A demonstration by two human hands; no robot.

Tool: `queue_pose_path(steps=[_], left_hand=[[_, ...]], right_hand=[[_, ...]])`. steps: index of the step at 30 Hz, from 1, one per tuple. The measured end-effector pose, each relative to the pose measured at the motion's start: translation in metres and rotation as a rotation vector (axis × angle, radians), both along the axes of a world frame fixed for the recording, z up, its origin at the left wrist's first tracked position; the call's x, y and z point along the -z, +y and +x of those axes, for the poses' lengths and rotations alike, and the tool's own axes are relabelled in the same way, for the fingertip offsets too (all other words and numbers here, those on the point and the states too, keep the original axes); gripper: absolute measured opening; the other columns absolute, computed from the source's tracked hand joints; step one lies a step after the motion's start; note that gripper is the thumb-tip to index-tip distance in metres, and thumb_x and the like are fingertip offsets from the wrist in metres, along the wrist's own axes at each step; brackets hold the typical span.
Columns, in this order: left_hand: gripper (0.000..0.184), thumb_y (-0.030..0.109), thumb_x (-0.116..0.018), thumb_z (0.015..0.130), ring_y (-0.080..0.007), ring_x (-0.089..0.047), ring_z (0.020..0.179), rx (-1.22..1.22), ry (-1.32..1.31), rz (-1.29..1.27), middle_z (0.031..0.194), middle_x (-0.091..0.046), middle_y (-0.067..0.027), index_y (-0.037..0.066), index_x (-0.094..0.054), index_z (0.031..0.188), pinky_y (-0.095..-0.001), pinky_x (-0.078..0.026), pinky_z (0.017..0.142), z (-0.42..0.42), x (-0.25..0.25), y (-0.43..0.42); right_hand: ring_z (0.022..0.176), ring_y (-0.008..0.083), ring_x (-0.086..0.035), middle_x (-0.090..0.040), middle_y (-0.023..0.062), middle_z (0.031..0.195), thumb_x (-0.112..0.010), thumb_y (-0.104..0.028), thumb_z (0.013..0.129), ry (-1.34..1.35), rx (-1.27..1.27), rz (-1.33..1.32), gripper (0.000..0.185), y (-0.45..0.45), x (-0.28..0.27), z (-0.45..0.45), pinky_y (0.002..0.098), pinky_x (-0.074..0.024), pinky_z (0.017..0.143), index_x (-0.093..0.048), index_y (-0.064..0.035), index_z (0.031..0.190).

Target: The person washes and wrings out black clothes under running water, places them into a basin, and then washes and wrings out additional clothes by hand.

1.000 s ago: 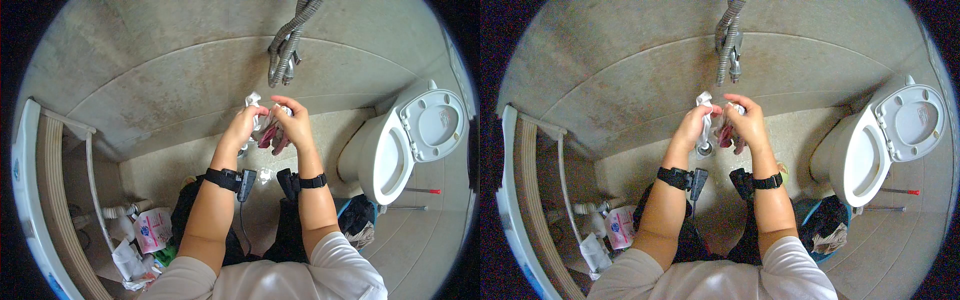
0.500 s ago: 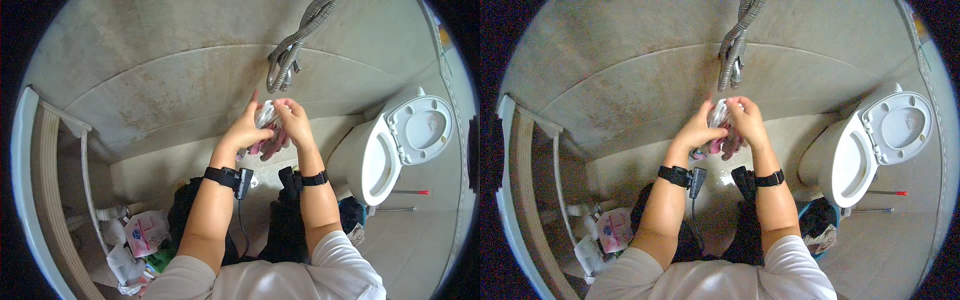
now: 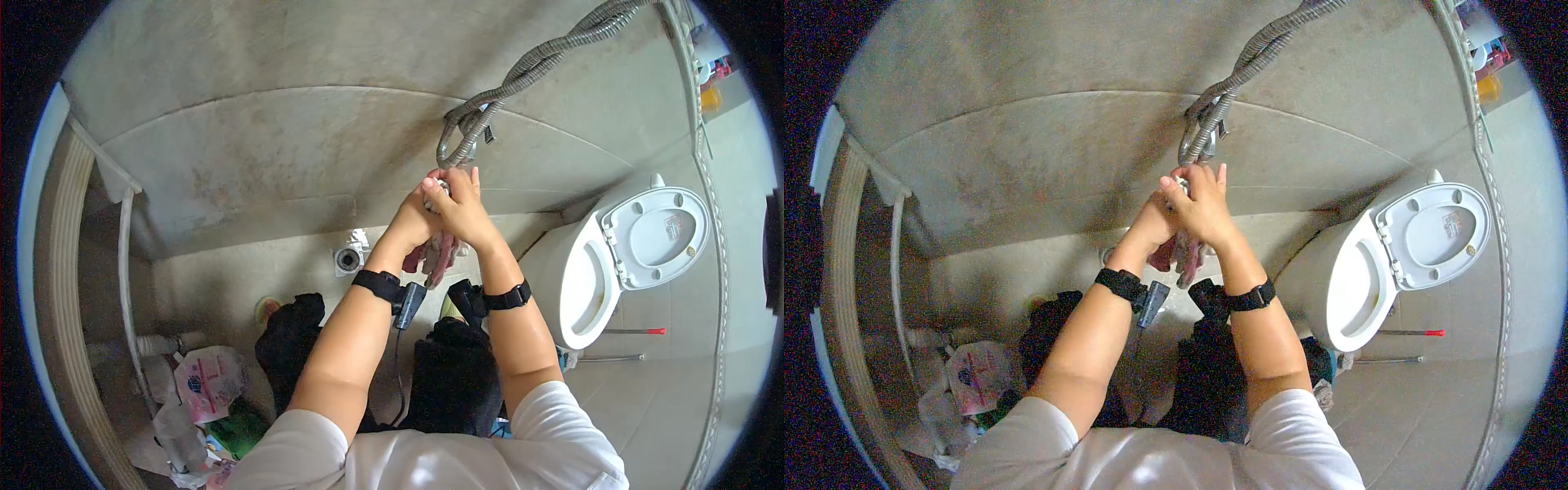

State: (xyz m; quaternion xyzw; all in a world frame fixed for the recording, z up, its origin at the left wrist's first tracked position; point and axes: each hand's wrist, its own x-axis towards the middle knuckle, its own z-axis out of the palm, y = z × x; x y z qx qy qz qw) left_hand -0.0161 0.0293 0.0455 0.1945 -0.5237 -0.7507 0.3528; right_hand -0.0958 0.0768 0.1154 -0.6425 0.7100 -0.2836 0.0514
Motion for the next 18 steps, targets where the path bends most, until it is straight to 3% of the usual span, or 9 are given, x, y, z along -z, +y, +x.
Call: queue_pose_path(steps=[2, 3, 5, 7, 8, 12, 16, 18], left_hand=[[0.056, 0.007, -0.070, 0.069, -0.0179, -0.059, 0.095, 0.034, 0.024, 0.091, 0.105, -0.062, -0.0093, 0.007, -0.049, 0.120, -0.0308, -0.048, 0.079, -0.003, 0.006, -0.004], [0.048, 0.007, -0.069, 0.070, -0.0182, -0.061, 0.089, 0.031, -0.096, 0.151, 0.098, -0.063, -0.0098, 0.007, -0.053, 0.115, -0.0313, -0.049, 0.075, -0.001, 0.006, -0.006], [0.041, 0.008, -0.068, 0.071, -0.0184, -0.063, 0.083, 0.025, -0.208, 0.221, 0.091, -0.065, -0.0103, 0.006, -0.056, 0.109, -0.0318, -0.050, 0.071, 0.001, 0.009, -0.007], [0.015, -0.003, -0.063, 0.071, -0.0173, -0.057, 0.048, -0.069, -0.076, 0.258, 0.063, -0.060, -0.0067, 0.005, -0.060, 0.083, -0.0319, -0.044, 0.042, -0.001, 0.017, -0.006], [0.011, -0.002, -0.064, 0.071, -0.0184, -0.056, 0.044, -0.283, -0.182, 0.053, 0.059, -0.059, -0.0070, 0.004, -0.058, 0.077, -0.0315, -0.043, 0.039, -0.035, 0.077, -0.014], [0.031, 0.012, -0.068, 0.067, -0.0240, -0.057, 0.070, -0.287, -0.440, 0.092, 0.081, -0.060, -0.0107, 0.006, -0.054, 0.095, -0.0357, -0.044, 0.060, -0.027, 0.054, -0.011], [0.056, 0.026, -0.072, 0.063, -0.0296, -0.058, 0.096, -0.267, -0.615, 0.076, 0.102, -0.062, -0.0144, 0.008, -0.051, 0.112, -0.0399, -0.045, 0.081, -0.025, 0.050, -0.014], [0.063, 0.030, -0.073, 0.063, -0.0310, -0.059, 0.102, -0.247, -0.643, 0.077, 0.108, -0.062, -0.0153, 0.009, -0.050, 0.117, -0.0409, -0.045, 0.087, -0.026, 0.054, -0.014]], right_hand=[[0.102, 0.0309, -0.054, -0.059, 0.0183, 0.098, -0.058, -0.035, 0.086, -0.182, 0.046, 0.085, 0.037, 0.004, -0.006, -0.005, 0.0449, -0.0257, 0.103, -0.057, -0.0002, 0.101], [0.102, 0.0309, -0.054, -0.059, 0.0183, 0.098, -0.058, -0.035, 0.086, -0.176, 0.045, 0.087, 0.037, 0.006, -0.013, -0.009, 0.0449, -0.0257, 0.103, -0.057, -0.0002, 0.101], [0.101, 0.0311, -0.057, -0.060, 0.0202, 0.104, -0.060, -0.037, 0.084, -0.197, 0.235, -0.075, 0.044, 0.007, -0.035, -0.020, 0.0401, -0.0367, 0.097, -0.057, 0.0023, 0.105], [0.099, 0.0342, -0.058, -0.060, 0.0228, 0.106, -0.061, -0.037, 0.084, -0.084, 0.194, -0.265, 0.046, 0.001, -0.049, -0.029, 0.0375, -0.0443, 0.087, -0.057, 0.0038, 0.107], [0.098, 0.0377, -0.058, -0.060, 0.0252, 0.104, -0.059, -0.036, 0.085, -0.052, 0.182, -0.216, 0.046, -0.003, -0.061, -0.027, 0.0407, -0.0448, 0.085, -0.058, 0.0051, 0.106], [0.087, 0.0419, -0.059, -0.062, 0.0250, 0.094, -0.057, -0.036, 0.086, 0.152, 0.314, -0.098, 0.041, -0.016, -0.087, -0.013, 0.0454, -0.0460, 0.076, -0.061, 0.0022, 0.101], [0.087, 0.0419, -0.058, -0.061, 0.0247, 0.095, -0.056, -0.034, 0.087, 0.215, 0.331, -0.032, 0.038, -0.015, -0.093, -0.011, 0.0445, -0.0459, 0.073, -0.059, 0.0015, 0.102], [0.082, 0.0346, -0.061, -0.062, 0.0230, 0.089, -0.054, -0.029, 0.090, 0.117, 0.307, -0.020, 0.034, -0.017, -0.089, -0.024, 0.0391, -0.0457, 0.072, -0.057, 0.0023, 0.102]])
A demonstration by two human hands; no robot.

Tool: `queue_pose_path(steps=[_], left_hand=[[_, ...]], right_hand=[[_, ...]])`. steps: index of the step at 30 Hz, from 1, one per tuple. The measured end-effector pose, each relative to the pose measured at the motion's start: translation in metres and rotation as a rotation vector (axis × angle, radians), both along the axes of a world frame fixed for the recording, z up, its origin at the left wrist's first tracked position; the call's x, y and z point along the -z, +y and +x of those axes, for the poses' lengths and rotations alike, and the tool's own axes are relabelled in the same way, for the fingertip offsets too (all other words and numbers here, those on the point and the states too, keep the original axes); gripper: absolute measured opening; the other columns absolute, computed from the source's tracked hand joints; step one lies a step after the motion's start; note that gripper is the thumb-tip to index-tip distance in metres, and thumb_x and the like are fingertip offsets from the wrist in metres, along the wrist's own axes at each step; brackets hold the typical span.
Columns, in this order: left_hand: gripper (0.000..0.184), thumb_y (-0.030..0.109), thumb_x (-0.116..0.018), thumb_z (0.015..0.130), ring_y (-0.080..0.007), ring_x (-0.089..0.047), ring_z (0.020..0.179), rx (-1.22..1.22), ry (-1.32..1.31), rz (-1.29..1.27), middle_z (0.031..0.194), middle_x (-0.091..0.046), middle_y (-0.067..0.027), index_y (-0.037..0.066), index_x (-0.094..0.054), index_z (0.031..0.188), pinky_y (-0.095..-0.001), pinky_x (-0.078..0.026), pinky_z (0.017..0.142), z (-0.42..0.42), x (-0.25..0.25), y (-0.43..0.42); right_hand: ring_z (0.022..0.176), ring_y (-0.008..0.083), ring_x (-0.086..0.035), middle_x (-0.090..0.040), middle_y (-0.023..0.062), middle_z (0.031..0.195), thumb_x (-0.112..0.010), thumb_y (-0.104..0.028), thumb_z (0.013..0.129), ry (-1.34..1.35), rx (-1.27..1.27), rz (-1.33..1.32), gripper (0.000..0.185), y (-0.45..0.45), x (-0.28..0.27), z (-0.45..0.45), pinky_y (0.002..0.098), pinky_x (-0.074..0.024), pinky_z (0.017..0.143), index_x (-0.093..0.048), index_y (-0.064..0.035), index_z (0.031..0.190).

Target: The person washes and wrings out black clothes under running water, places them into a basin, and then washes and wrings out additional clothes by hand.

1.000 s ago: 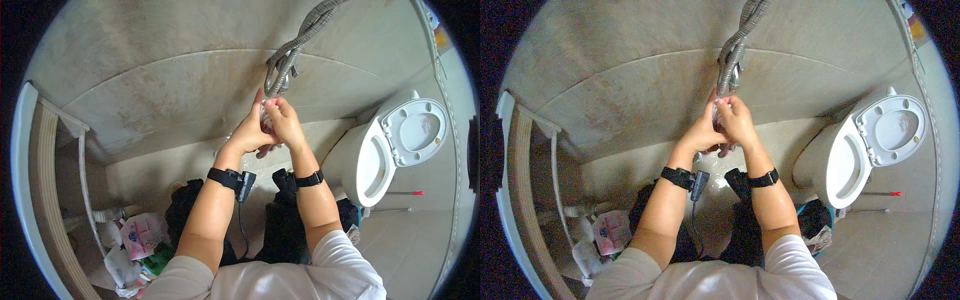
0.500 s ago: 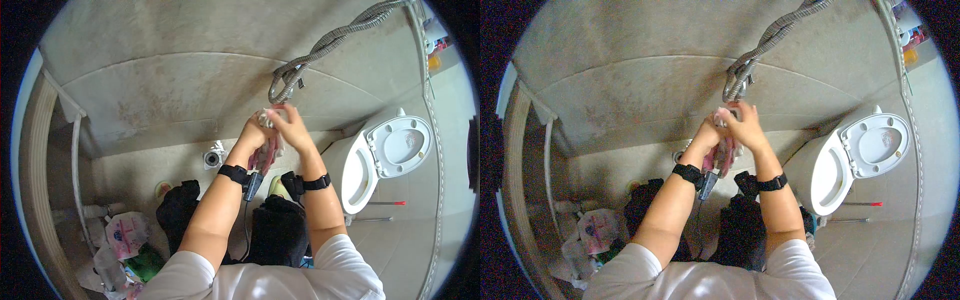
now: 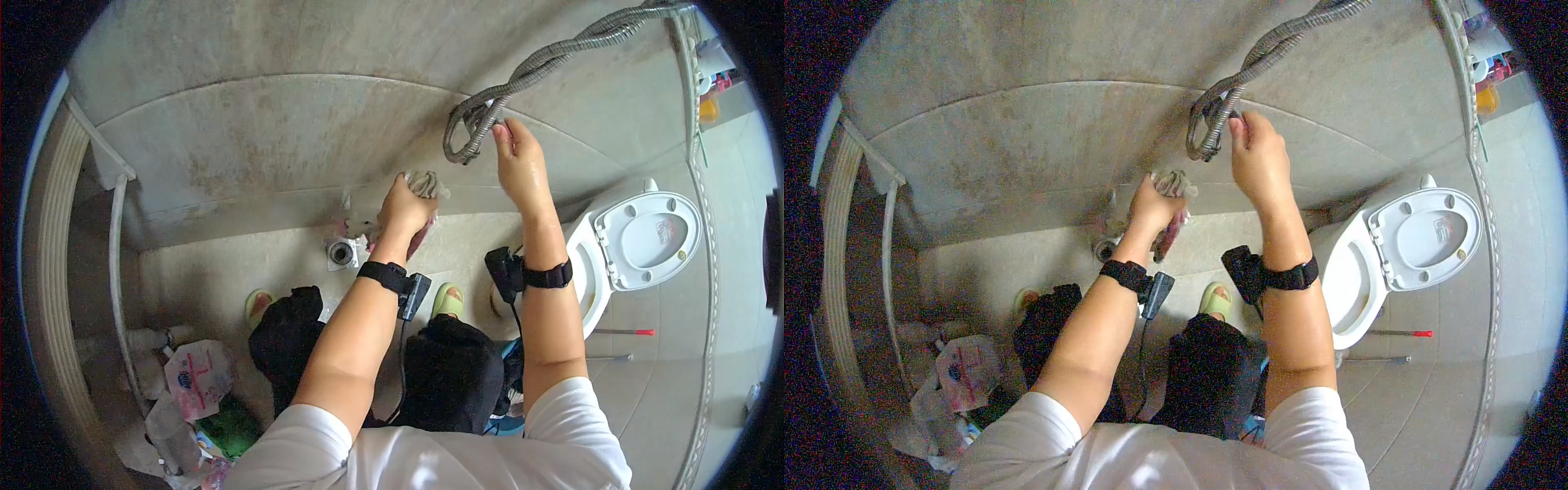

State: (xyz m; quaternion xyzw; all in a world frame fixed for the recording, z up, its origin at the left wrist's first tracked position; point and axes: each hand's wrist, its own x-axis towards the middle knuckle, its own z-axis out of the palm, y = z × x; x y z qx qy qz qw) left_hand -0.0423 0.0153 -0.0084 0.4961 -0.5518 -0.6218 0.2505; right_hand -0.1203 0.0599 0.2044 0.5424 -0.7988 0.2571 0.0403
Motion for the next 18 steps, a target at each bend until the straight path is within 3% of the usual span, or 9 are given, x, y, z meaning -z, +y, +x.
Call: queue_pose_path(steps=[1, 2, 4, 6, 11, 18], left_hand=[[0.045, 0.018, -0.071, 0.067, -0.0249, -0.059, 0.075, -0.053, 0.128, -0.080, 0.087, -0.062, -0.0127, 0.005, -0.050, 0.105, -0.0371, -0.046, 0.065, -0.003, 0.003, 0.001], [0.029, 0.006, -0.069, 0.072, -0.0189, -0.060, 0.048, -0.108, 0.258, -0.160, 0.065, -0.062, -0.0102, 0.001, -0.050, 0.094, -0.0333, -0.047, 0.043, -0.006, 0.007, 0.001], [0.030, 0.007, -0.069, 0.071, -0.0190, -0.061, 0.049, -0.096, 0.220, -0.172, 0.068, -0.063, -0.0108, 0.002, -0.051, 0.095, -0.0331, -0.048, 0.046, 0.000, -0.004, 0.003], [0.032, 0.007, -0.069, 0.070, -0.0191, -0.061, 0.050, -0.085, 0.182, -0.184, 0.070, -0.064, -0.0113, 0.002, -0.052, 0.096, -0.0329, -0.049, 0.048, 0.006, -0.016, 0.006], [0.044, 0.014, -0.073, 0.064, -0.0233, -0.065, 0.070, -0.072, 0.061, -0.213, 0.081, -0.065, -0.0122, 0.003, -0.053, 0.102, -0.0346, -0.051, 0.066, 0.009, -0.030, 0.009], [0.048, 0.015, -0.074, 0.063, -0.0243, -0.064, 0.075, -0.081, 0.054, -0.224, 0.084, -0.065, -0.0119, 0.003, -0.052, 0.104, -0.0349, -0.050, 0.070, 0.005, -0.030, 0.008]], right_hand=[[0.082, 0.0346, -0.061, -0.062, 0.0230, 0.089, -0.054, -0.029, 0.090, -0.001, 0.001, -0.001, 0.034, 0.001, 0.000, -0.005, 0.0391, -0.0457, 0.072, -0.057, 0.0023, 0.102], [0.078, 0.0288, -0.059, -0.061, 0.0211, 0.085, -0.053, -0.027, 0.091, -0.099, -0.089, -0.037, 0.032, 0.001, 0.000, -0.010, 0.0360, -0.0451, 0.071, -0.057, 0.0025, 0.103], [0.073, 0.0148, -0.051, -0.059, 0.0133, 0.077, -0.050, -0.024, 0.093, -0.240, -0.229, -0.092, 0.030, -0.003, 0.005, -0.023, 0.0295, -0.0432, 0.071, -0.057, 0.0025, 0.106], [0.075, 0.0140, -0.051, -0.060, 0.0110, 0.079, -0.050, -0.025, 0.094, -0.257, -0.239, -0.069, 0.031, -0.002, 0.006, -0.033, 0.0290, -0.0431, 0.072, -0.057, 0.0023, 0.107], [0.082, 0.0121, -0.051, -0.062, 0.0052, 0.086, -0.050, -0.027, 0.094, -0.341, -0.272, -0.031, 0.033, -0.002, 0.005, -0.039, 0.0270, -0.0420, 0.077, -0.057, 0.0021, 0.108], [0.091, 0.0133, -0.052, -0.062, 0.0067, 0.097, -0.049, -0.027, 0.095, -0.370, -0.270, -0.015, 0.033, 0.002, -0.001, -0.030, 0.0269, -0.0408, 0.084, -0.057, 0.0016, 0.110]])
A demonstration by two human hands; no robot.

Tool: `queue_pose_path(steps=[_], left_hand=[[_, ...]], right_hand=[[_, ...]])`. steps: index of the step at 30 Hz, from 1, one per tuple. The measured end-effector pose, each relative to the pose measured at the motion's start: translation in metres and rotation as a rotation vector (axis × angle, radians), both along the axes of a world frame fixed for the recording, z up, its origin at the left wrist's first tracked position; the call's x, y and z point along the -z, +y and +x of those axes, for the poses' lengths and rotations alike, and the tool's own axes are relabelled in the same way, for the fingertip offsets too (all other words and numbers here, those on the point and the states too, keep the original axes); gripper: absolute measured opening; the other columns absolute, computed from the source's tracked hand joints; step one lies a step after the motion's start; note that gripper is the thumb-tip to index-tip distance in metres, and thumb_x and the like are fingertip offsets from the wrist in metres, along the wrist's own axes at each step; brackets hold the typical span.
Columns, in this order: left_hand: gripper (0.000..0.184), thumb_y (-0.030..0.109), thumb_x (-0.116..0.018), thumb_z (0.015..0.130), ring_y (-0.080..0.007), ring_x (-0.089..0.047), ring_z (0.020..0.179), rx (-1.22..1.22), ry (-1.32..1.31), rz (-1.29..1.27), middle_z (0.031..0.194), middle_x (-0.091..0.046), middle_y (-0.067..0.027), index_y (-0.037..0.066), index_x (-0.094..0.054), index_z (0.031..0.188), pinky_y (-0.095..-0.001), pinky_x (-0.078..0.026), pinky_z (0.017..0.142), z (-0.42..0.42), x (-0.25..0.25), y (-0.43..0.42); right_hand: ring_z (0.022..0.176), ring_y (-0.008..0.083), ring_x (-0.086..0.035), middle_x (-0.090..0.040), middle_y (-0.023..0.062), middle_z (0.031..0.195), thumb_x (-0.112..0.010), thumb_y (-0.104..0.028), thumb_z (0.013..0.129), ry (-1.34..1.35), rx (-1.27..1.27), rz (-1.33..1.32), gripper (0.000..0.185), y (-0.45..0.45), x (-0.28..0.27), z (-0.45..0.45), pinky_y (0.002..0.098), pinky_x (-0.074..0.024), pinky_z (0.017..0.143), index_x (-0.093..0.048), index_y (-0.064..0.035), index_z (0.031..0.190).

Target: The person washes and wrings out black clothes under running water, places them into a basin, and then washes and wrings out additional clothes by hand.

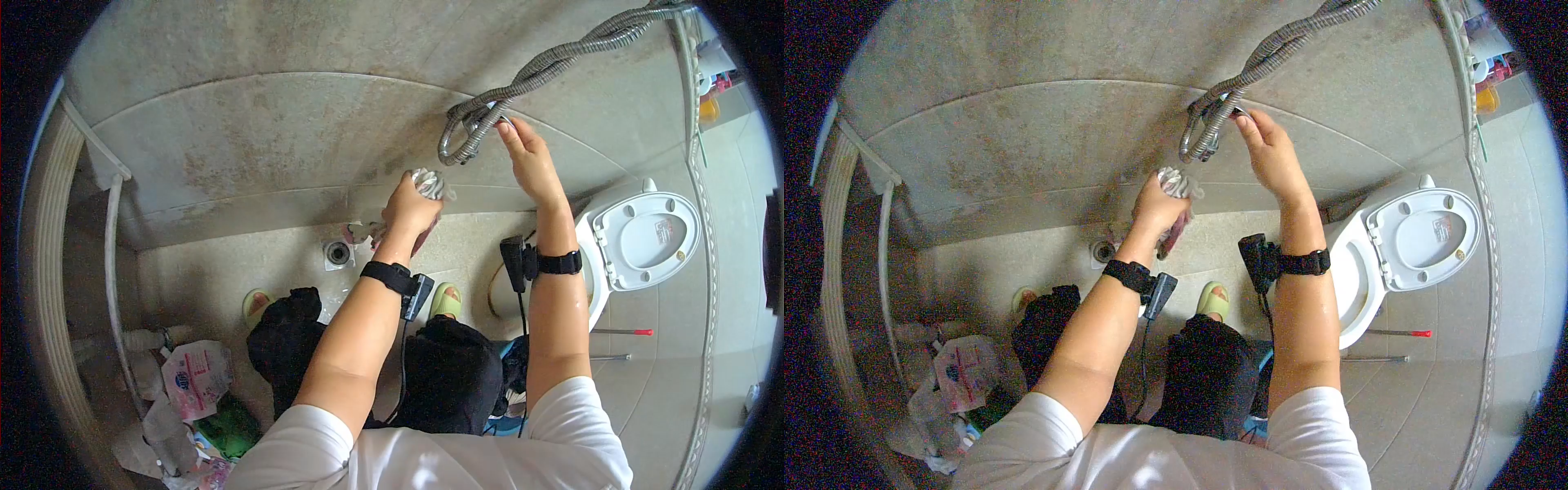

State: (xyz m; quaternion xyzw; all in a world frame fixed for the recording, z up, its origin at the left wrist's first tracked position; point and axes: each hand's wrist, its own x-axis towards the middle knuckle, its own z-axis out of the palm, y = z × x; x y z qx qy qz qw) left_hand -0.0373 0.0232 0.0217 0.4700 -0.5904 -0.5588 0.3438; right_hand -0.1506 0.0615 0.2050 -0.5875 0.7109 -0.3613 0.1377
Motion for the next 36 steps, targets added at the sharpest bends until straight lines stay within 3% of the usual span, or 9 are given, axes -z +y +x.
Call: queue_pose_path(steps=[2, 11, 13, 17, 19, 23, 27, 32, 36], left_hand=[[0.061, 0.031, -0.073, 0.064, -0.0300, -0.058, 0.104, 0.139, -0.004, 0.192, 0.109, -0.062, -0.0113, 0.015, -0.048, 0.117, -0.0417, -0.044, 0.086, -0.006, 0.011, -0.005], [0.051, 0.027, -0.064, 0.078, -0.0289, -0.062, 0.094, 0.167, -0.072, 0.063, 0.106, -0.062, -0.0173, 0.006, -0.046, 0.120, -0.0377, -0.047, 0.081, 0.016, -0.016, -0.002], [0.055, 0.030, -0.060, 0.080, -0.0305, -0.061, 0.097, 0.210, -0.161, -0.005, 0.109, -0.061, -0.0189, 0.007, -0.042, 0.126, -0.0373, -0.047, 0.082, 0.015, -0.014, -0.002], [0.087, 0.029, -0.059, 0.078, -0.0328, -0.059, 0.102, 0.318, -0.095, -0.106, 0.112, -0.059, -0.0225, 0.005, -0.008, 0.144, -0.0390, -0.047, 0.086, 0.022, -0.011, -0.003], [0.096, 0.028, -0.065, 0.073, -0.0277, -0.062, 0.096, 0.393, 0.458, 0.058, 0.107, -0.062, -0.0195, 0.004, -0.004, 0.144, -0.0356, -0.049, 0.081, 0.030, -0.012, 0.001], [0.053, 0.042, -0.047, 0.091, -0.0205, -0.063, 0.084, 0.564, 1.060, 0.839, 0.111, -0.061, -0.0128, 0.002, -0.047, 0.126, -0.0345, -0.050, 0.075, 0.027, 0.029, -0.018], [0.056, 0.049, -0.031, 0.095, -0.0172, -0.061, 0.087, 0.193, 0.748, 0.330, 0.108, -0.062, -0.0118, 0.002, -0.056, 0.113, -0.0309, -0.051, 0.075, -0.002, 0.051, -0.006], [0.043, 0.042, -0.041, 0.095, -0.0167, -0.059, 0.078, -0.006, 0.964, 0.737, 0.089, -0.061, -0.0074, 0.002, -0.056, 0.098, -0.0320, -0.049, 0.072, 0.034, -0.008, 0.006], [0.038, 0.037, -0.042, 0.095, -0.0176, -0.058, 0.074, -0.045, 1.302, 0.965, 0.085, -0.061, -0.0064, 0.003, -0.058, 0.094, -0.0322, -0.048, 0.063, 0.022, 0.020, 0.001]], right_hand=[[0.092, 0.0141, -0.053, -0.061, 0.0070, 0.099, -0.048, -0.027, 0.095, -0.023, 0.017, 0.019, 0.033, 0.003, 0.015, 0.001, 0.0275, -0.0409, 0.084, -0.056, 0.0008, 0.112], [0.091, 0.0218, -0.058, -0.060, 0.0137, 0.108, -0.058, -0.027, 0.088, -0.449, 0.039, 0.037, 0.038, 0.014, 0.120, 0.048, 0.0321, -0.0463, 0.079, -0.053, -0.0027, 0.116], [0.087, 0.0258, -0.060, -0.061, 0.0205, 0.103, -0.062, -0.028, 0.084, 0.102, -0.073, -0.066, 0.035, 0.001, 0.120, 0.050, 0.0329, -0.0471, 0.074, -0.059, -0.0012, 0.106], [0.072, 0.0297, -0.063, -0.064, 0.0210, 0.078, -0.061, -0.027, 0.084, 0.028, 0.101, 0.193, 0.029, -0.011, 0.108, 0.040, 0.0351, -0.0476, 0.067, -0.063, 0.0012, 0.092], [0.079, 0.0122, -0.056, -0.060, 0.0093, 0.082, -0.058, -0.018, 0.086, -0.045, 0.094, 0.303, 0.019, -0.012, 0.099, 0.038, 0.0290, -0.0448, 0.070, -0.059, 0.0013, 0.089], [0.072, 0.0101, -0.051, -0.056, 0.0009, 0.078, -0.057, -0.016, 0.088, -0.118, 0.086, 0.181, 0.017, -0.015, 0.104, 0.030, 0.0266, -0.0427, 0.065, -0.057, 0.0005, 0.092], [0.060, 0.0081, -0.047, -0.053, 0.0005, 0.071, -0.060, -0.020, 0.087, -0.657, 0.132, 0.047, 0.019, -0.022, 0.121, 0.023, 0.0241, -0.0405, 0.049, -0.056, -0.0023, 0.092], [0.067, 0.0257, -0.061, -0.061, 0.0136, 0.081, -0.059, -0.017, 0.085, 0.279, -0.022, -0.129, 0.019, -0.019, 0.142, 0.033, 0.0340, -0.0464, 0.059, -0.055, -0.0017, 0.095], [0.087, 0.0356, -0.057, -0.060, 0.0175, 0.093, -0.058, -0.018, 0.084, 0.541, -0.227, -0.109, 0.020, -0.001, 0.128, 0.086, 0.0414, -0.0448, 0.072, -0.055, -0.0022, 0.096]])
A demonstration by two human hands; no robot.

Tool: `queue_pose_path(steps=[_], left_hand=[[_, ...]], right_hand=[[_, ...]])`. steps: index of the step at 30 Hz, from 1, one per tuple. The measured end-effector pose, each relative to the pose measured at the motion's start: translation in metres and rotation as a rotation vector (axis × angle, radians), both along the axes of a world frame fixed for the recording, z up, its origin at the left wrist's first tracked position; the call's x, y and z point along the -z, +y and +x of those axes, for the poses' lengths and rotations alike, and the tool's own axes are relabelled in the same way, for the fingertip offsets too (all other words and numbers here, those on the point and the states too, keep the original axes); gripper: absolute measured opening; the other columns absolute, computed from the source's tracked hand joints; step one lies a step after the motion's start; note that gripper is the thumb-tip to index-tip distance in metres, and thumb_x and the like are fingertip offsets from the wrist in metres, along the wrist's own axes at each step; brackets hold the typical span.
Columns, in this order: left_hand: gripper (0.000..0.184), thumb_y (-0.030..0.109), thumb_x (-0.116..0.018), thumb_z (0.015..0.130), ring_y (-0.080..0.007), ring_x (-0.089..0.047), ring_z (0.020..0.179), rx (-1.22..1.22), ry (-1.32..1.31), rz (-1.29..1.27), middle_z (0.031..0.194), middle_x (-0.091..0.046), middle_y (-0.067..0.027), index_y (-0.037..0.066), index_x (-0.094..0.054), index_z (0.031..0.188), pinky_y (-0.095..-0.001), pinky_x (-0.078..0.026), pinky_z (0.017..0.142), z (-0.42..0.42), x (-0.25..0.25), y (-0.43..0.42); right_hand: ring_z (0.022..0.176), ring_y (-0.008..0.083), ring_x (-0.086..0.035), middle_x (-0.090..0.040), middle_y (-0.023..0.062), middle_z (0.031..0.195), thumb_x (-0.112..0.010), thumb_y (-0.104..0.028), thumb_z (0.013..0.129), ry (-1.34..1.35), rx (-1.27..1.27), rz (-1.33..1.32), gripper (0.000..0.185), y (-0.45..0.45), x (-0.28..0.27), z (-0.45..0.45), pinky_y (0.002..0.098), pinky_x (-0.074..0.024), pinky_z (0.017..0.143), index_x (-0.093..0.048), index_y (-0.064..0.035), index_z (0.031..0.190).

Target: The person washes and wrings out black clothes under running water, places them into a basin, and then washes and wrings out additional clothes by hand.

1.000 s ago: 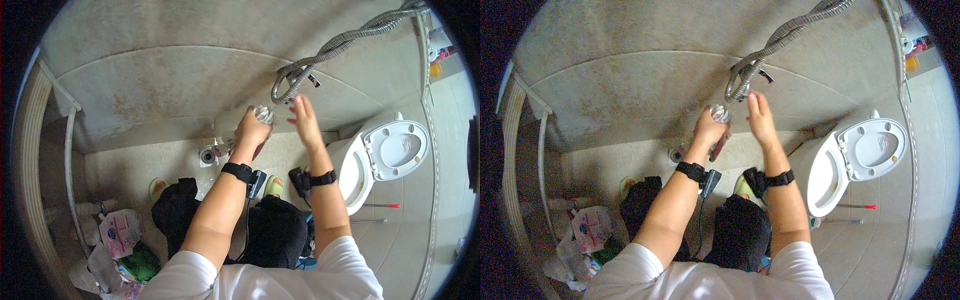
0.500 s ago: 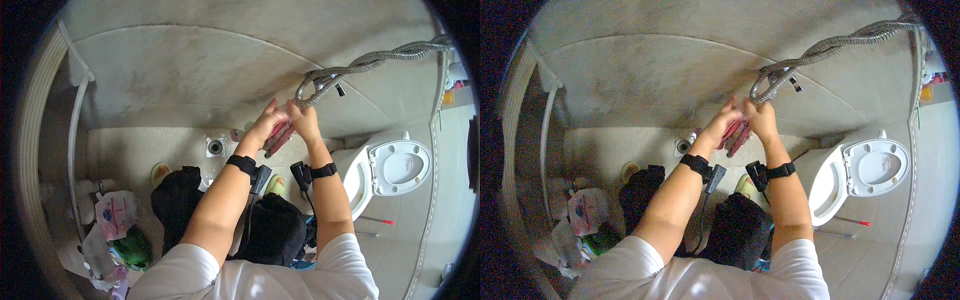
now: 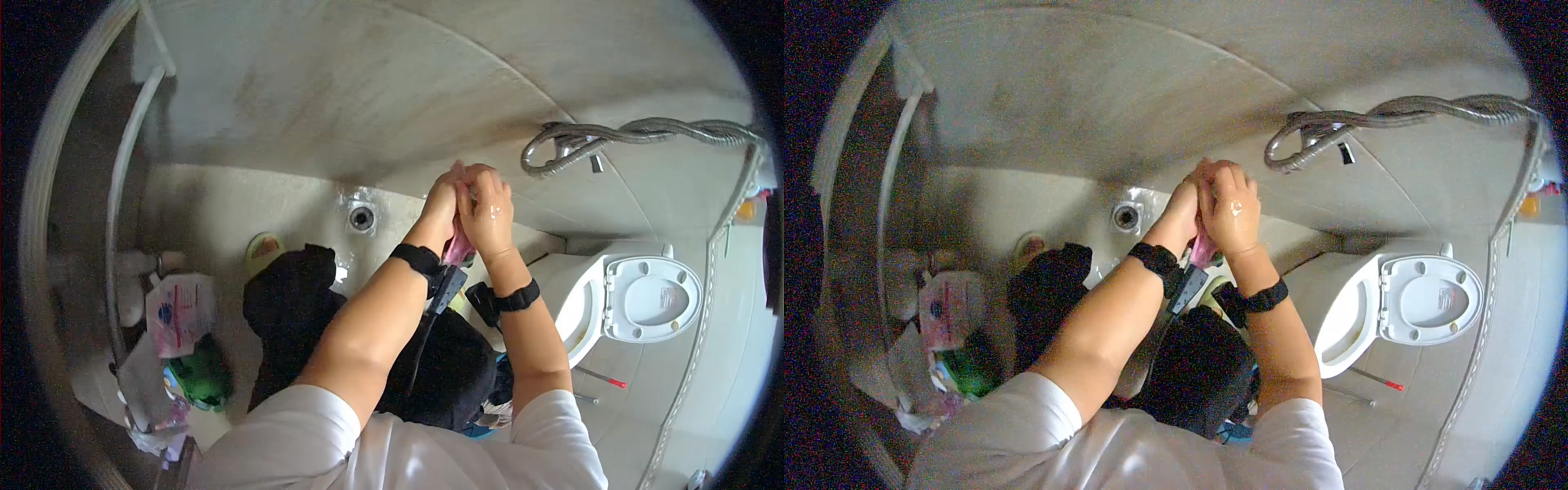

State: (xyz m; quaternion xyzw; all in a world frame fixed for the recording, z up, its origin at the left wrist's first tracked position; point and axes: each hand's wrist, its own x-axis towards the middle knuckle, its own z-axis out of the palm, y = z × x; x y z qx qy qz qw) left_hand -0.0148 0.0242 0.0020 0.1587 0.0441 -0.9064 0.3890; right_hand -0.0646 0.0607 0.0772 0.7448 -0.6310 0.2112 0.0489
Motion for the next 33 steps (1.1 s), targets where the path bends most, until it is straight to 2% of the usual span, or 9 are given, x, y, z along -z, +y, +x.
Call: queue_pose_path(steps=[5, 8, 11, 15, 16, 20, 25, 31, 33], left_hand=[[0.028, 0.032, -0.046, 0.091, -0.0204, -0.059, 0.070, -0.020, 0.008, -0.093, 0.080, -0.061, -0.0080, 0.009, -0.058, 0.083, -0.0355, -0.049, 0.062, -0.006, 0.007, 0.012], [0.034, 0.029, -0.048, 0.086, -0.0282, -0.064, 0.078, 0.055, -1.112, -0.910, 0.087, -0.066, -0.0188, -0.001, -0.064, 0.087, -0.0389, -0.048, 0.063, 0.000, 0.010, 0.003], [0.034, 0.027, -0.045, 0.084, -0.0320, -0.064, 0.077, -0.053, -1.163, -0.516, 0.084, -0.065, -0.0217, -0.002, -0.063, 0.086, -0.0411, -0.047, 0.067, -0.008, 0.003, 0.012], [0.039, 0.035, -0.055, 0.078, -0.0345, -0.062, 0.074, -0.038, -1.121, -0.646, 0.075, -0.063, -0.0215, -0.003, -0.061, 0.079, -0.0382, -0.047, 0.070, 0.000, -0.009, 0.008], [0.040, 0.034, -0.060, 0.076, -0.0289, -0.061, 0.071, 0.053, -1.158, -0.721, 0.080, -0.064, -0.0167, -0.002, -0.060, 0.095, -0.0347, -0.048, 0.069, -0.001, -0.007, 0.006], [0.051, 0.014, -0.057, 0.082, -0.0194, -0.059, 0.077, -0.057, -0.694, -0.346, 0.094, -0.059, -0.0088, 0.008, -0.039, 0.129, -0.0338, -0.050, 0.069, -0.006, 0.001, 0.004], [0.042, 0.046, -0.044, 0.093, -0.0145, -0.053, 0.075, 0.004, -0.045, -0.096, 0.083, -0.056, -0.0058, 0.005, -0.055, 0.094, -0.0312, -0.046, 0.067, 0.012, 0.003, -0.008], [0.039, 0.046, -0.046, 0.092, -0.0166, -0.053, 0.066, 0.052, -0.606, -0.536, 0.077, -0.060, -0.0035, 0.010, -0.058, 0.084, -0.0323, -0.044, 0.062, -0.004, 0.018, -0.010], [0.029, 0.033, -0.049, 0.092, -0.0168, -0.053, 0.066, -0.001, -0.382, -0.308, 0.077, -0.059, -0.0058, 0.007, -0.059, 0.084, -0.0332, -0.043, 0.061, -0.005, 0.014, -0.005]], right_hand=[[0.078, 0.0390, -0.054, -0.058, 0.0214, 0.086, -0.054, -0.029, 0.087, -0.097, 0.151, 0.142, 0.029, -0.010, 0.001, 0.003, 0.0442, -0.0423, 0.070, -0.058, -0.0003, 0.084], [0.073, 0.0393, -0.055, -0.059, 0.0219, 0.077, -0.050, -0.032, 0.090, -0.234, 0.267, 0.257, 0.035, -0.025, 0.011, -0.009, 0.0439, -0.0428, 0.067, -0.060, 0.0013, 0.087], [0.068, 0.0374, -0.057, -0.059, 0.0209, 0.071, -0.048, -0.034, 0.091, -0.334, 0.402, 0.309, 0.038, -0.042, 0.033, -0.050, 0.0436, -0.0428, 0.065, -0.063, 0.0002, 0.089], [0.055, 0.0262, -0.054, -0.057, 0.0137, 0.061, -0.050, -0.040, 0.091, -0.299, 0.243, 0.275, 0.043, -0.050, 0.078, -0.126, 0.0376, -0.0422, 0.057, -0.062, 0.0000, 0.080], [0.054, 0.0153, -0.047, -0.053, 0.0056, 0.060, -0.059, -0.036, 0.087, -0.875, 0.430, 0.387, 0.037, -0.046, 0.064, -0.114, 0.0321, -0.0402, 0.052, -0.057, -0.0010, 0.075], [0.057, 0.0096, -0.046, -0.053, 0.0033, 0.063, -0.072, -0.021, 0.077, -0.644, 0.374, 0.118, 0.029, -0.030, 0.022, -0.064, 0.0278, -0.0412, 0.052, -0.051, -0.0018, 0.070], [0.084, 0.0308, -0.057, -0.061, 0.0127, 0.094, -0.070, -0.017, 0.074, -0.170, -0.011, -0.014, 0.020, 0.001, 0.014, 0.001, 0.0386, -0.0399, 0.072, -0.053, -0.0070, 0.080], [0.073, 0.0363, -0.058, -0.061, 0.0189, 0.078, -0.050, -0.032, 0.090, -0.321, 0.311, 0.094, 0.035, -0.016, 0.018, 0.017, 0.0422, -0.0420, 0.067, -0.060, -0.0012, 0.077], [0.071, 0.0384, -0.058, -0.061, 0.0209, 0.075, -0.044, -0.033, 0.093, -0.435, 0.395, 0.163, 0.041, -0.030, 0.025, -0.003, 0.0439, -0.0435, 0.067, -0.061, 0.0006, 0.076]])
